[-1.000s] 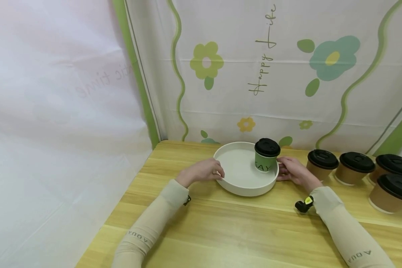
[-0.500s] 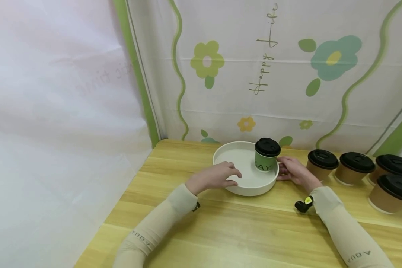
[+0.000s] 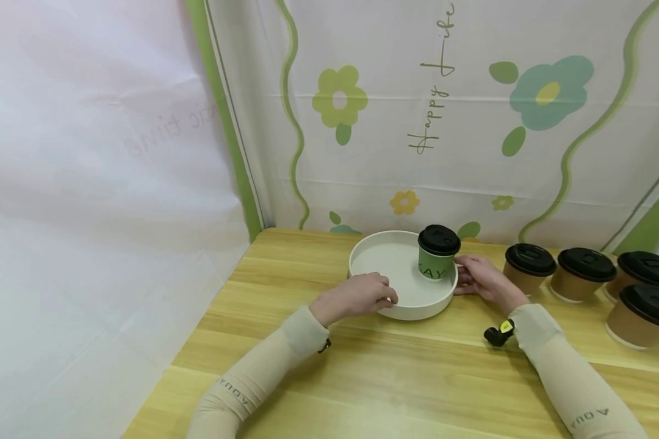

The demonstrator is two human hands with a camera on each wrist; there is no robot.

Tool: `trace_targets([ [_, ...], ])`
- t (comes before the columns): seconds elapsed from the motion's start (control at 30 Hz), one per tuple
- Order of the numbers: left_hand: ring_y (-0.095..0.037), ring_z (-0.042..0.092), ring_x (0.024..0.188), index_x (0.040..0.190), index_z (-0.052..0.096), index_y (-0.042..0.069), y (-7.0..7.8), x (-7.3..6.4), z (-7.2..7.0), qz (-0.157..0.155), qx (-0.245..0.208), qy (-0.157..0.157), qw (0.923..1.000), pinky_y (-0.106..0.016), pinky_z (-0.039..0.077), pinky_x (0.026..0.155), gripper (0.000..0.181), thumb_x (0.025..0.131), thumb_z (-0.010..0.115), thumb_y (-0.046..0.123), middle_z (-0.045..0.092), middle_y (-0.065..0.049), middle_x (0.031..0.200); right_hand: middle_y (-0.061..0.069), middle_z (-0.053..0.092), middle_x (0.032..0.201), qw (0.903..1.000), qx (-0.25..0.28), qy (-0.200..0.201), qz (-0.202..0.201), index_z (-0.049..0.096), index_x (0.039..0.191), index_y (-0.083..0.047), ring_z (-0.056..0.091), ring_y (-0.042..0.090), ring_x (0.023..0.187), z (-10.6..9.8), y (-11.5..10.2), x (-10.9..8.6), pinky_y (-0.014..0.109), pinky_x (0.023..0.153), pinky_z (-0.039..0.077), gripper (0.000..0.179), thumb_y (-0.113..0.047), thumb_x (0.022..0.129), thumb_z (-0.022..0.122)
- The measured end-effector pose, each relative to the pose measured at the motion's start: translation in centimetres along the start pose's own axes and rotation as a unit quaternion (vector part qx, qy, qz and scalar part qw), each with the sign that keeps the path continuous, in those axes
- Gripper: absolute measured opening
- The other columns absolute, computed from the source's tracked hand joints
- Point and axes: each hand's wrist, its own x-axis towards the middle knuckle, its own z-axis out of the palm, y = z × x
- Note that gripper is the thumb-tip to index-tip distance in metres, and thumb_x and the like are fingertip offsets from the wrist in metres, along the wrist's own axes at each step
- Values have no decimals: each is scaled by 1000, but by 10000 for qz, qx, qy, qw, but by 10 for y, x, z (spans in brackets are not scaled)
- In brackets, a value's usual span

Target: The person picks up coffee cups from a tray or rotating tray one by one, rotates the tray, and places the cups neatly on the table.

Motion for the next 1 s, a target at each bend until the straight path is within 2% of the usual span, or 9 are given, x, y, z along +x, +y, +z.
trace_targets([
  [0.3,-8,58,91,106,75,26,-9,-5,10,53,65,280,9996,-19,47,84,16,97,61,29,68,11,97,0,70,88,9999,92,-45,-55,43,128,-7,67,13,79,-3,0,0,41,78,60,30,-27,108,33],
  [0.53,-12,57,90,103,76,21,-27,-16,10,72,-237,427,9988,-22,46,83,14,95,64,23,69,5,96,-1,72,91,9998,61,-122,-127,54,118,-18,66,12,80,-2,1,0,39,76,61,28,-36,108,35],
  [0.83,-11,58,94,103,76,20,-42,-21,7,80,-334,221,9992,-23,47,88,14,96,64,24,68,6,99,0,72,89,9994,183,-179,-211,62,103,-23,66,12,77,-2,2,2,39,74,61,29,-32,108,35],
  [1.0,-10,58,95,103,74,21,-34,-18,-1,-21,-405,78,9991,-21,47,87,15,96,65,29,68,8,101,1,73,89,9994,226,-169,-187,63,103,-24,67,13,79,-3,2,2,42,76,61,28,-35,107,37],
])
